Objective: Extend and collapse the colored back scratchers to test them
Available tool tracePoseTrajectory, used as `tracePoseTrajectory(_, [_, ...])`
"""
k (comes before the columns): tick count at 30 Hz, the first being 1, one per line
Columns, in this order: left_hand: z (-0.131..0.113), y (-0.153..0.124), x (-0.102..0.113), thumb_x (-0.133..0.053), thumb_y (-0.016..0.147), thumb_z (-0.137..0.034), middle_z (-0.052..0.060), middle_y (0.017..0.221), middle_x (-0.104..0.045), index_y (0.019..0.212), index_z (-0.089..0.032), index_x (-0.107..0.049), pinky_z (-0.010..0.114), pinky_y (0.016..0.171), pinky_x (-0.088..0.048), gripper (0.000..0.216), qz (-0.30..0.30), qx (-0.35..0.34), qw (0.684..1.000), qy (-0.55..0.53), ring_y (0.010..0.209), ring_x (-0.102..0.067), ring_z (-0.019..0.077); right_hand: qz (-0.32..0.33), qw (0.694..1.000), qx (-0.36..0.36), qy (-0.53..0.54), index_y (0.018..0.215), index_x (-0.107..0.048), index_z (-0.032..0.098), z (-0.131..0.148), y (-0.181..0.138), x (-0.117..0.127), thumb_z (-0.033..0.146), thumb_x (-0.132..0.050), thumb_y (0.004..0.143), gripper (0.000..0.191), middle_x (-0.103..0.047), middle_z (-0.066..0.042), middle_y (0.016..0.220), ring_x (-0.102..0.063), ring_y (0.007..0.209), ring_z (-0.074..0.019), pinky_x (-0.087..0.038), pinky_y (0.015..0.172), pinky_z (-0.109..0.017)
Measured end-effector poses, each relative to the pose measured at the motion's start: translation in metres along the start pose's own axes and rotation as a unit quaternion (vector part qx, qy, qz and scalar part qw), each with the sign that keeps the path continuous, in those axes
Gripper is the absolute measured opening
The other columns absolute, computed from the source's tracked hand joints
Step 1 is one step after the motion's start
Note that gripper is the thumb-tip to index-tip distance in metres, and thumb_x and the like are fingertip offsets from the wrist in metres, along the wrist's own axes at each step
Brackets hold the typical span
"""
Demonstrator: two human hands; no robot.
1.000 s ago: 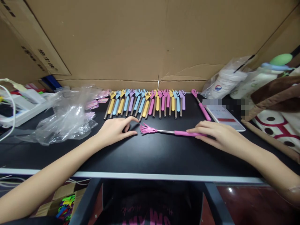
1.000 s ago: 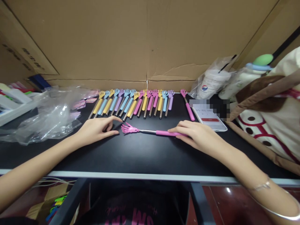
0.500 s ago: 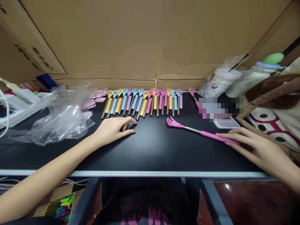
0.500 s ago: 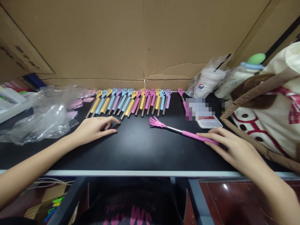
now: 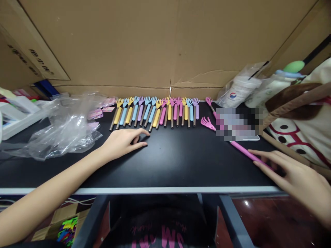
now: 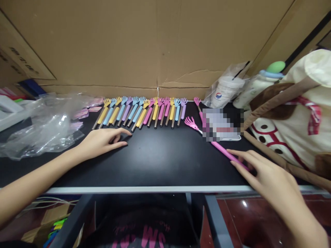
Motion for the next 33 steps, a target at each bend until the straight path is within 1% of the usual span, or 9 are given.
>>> tracePoseTrajectory(4, [0.000, 0.000, 0.000, -0.045, 0.091, -0.052, -0.006, 0.066, -0.058, 0.116, -0.030, -0.055, 0.021, 0.052, -0.027, 0.035, -0.002, -0.001, 1.000, 0.007, 0.061, -0.055, 0.0119, -0.044, 0.998, 0.025, -0.034, 0.114, -0.059, 0.035, 0.025, 0.012, 0.004, 0.062, -0.035, 0.089, 0.044, -0.068, 0.003, 0.088, -0.062, 0.059, -0.0139, -0.044, 0.047, -0.025])
tracePoseTrajectory(9, [-0.002, 0.001, 0.000, -0.044, 0.093, -0.046, -0.006, 0.066, -0.057, 0.117, -0.030, -0.054, 0.020, 0.052, -0.027, 0.030, -0.003, -0.005, 1.000, 0.018, 0.061, -0.055, 0.0116, -0.031, 0.997, 0.058, -0.050, 0.119, -0.057, 0.035, 0.046, 0.029, -0.003, 0.061, -0.035, 0.091, 0.044, -0.068, 0.004, 0.098, -0.065, 0.072, -0.0158, -0.044, 0.048, -0.024])
tracePoseTrajectory(11, [-0.003, 0.001, 0.000, -0.044, 0.093, -0.044, -0.006, 0.066, -0.057, 0.116, -0.030, -0.054, 0.020, 0.052, -0.027, 0.029, -0.003, -0.006, 1.000, 0.019, 0.061, -0.054, 0.0115, -0.017, 0.996, 0.079, -0.033, 0.120, -0.057, 0.033, 0.051, 0.034, -0.004, 0.061, -0.036, 0.090, 0.045, -0.067, 0.002, 0.104, -0.065, 0.078, -0.0176, -0.047, 0.054, -0.026])
tracePoseTrajectory(14, [-0.003, 0.000, 0.001, -0.044, 0.093, -0.042, -0.006, 0.067, -0.057, 0.117, -0.030, -0.053, 0.020, 0.052, -0.027, 0.028, -0.003, -0.007, 1.000, 0.017, 0.062, -0.055, 0.0116, 0.027, 0.993, 0.115, 0.020, 0.122, -0.056, 0.033, 0.054, 0.039, -0.005, 0.060, -0.040, 0.089, 0.045, -0.064, 0.000, 0.113, -0.064, 0.089, -0.0197, -0.051, 0.067, -0.030])
tracePoseTrajectory(18, [-0.002, 0.000, 0.001, -0.045, 0.093, -0.041, -0.006, 0.068, -0.057, 0.117, -0.030, -0.053, 0.020, 0.054, -0.028, 0.028, -0.004, -0.010, 1.000, 0.016, 0.063, -0.055, 0.0116, 0.073, 0.980, 0.172, 0.063, 0.127, -0.052, 0.038, 0.053, 0.040, -0.006, 0.056, -0.045, 0.089, 0.043, -0.060, 0.001, 0.124, -0.059, 0.106, -0.0220, -0.050, 0.088, -0.037])
tracePoseTrajectory(22, [-0.001, 0.000, 0.000, -0.045, 0.093, -0.041, -0.006, 0.068, -0.057, 0.117, -0.030, -0.054, 0.020, 0.053, -0.028, 0.028, -0.003, -0.009, 1.000, 0.014, 0.063, -0.055, 0.0115, 0.075, 0.969, 0.228, 0.064, 0.128, -0.051, 0.041, 0.059, 0.042, -0.004, 0.052, -0.046, 0.089, 0.041, -0.058, 0.003, 0.128, -0.055, 0.113, -0.0233, -0.048, 0.093, -0.042])
tracePoseTrajectory(27, [-0.002, 0.000, 0.001, -0.045, 0.092, -0.041, -0.005, 0.068, -0.058, 0.118, -0.029, -0.054, 0.020, 0.053, -0.028, 0.029, -0.005, -0.010, 1.000, 0.014, 0.063, -0.055, 0.0115, 0.087, 0.968, 0.228, 0.055, 0.128, -0.054, 0.038, 0.060, 0.055, -0.009, 0.056, -0.048, 0.087, 0.045, -0.058, 0.001, 0.129, -0.052, 0.116, -0.0260, -0.046, 0.095, -0.046])
tracePoseTrajectory(30, [-0.002, 0.000, 0.001, -0.045, 0.092, -0.040, -0.006, 0.068, -0.058, 0.117, -0.030, -0.055, 0.020, 0.054, -0.029, 0.029, -0.003, -0.007, 1.000, 0.014, 0.063, -0.055, 0.0116, 0.093, 0.975, 0.196, 0.057, 0.128, -0.057, 0.035, 0.051, 0.069, -0.016, 0.060, -0.044, 0.087, 0.049, -0.059, -0.004, 0.126, -0.050, 0.119, -0.0270, -0.045, 0.096, -0.046])
tracePoseTrajectory(33, [-0.001, 0.000, 0.001, -0.044, 0.093, -0.040, -0.005, 0.069, -0.059, 0.117, -0.030, -0.055, 0.020, 0.054, -0.029, 0.029, -0.004, -0.007, 1.000, 0.014, 0.064, -0.056, 0.0117, 0.087, 0.982, 0.163, 0.048, 0.128, -0.058, 0.032, 0.039, 0.083, -0.024, 0.064, -0.041, 0.087, 0.055, -0.059, -0.009, 0.123, -0.052, 0.115, -0.0281, -0.047, 0.092, -0.047])
Point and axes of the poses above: each hand's wrist, its own y-axis towards the middle knuckle, its own x-axis out of the back of the hand, z = x × y, the point moved 9 cm from there along y, towards the middle knuckle
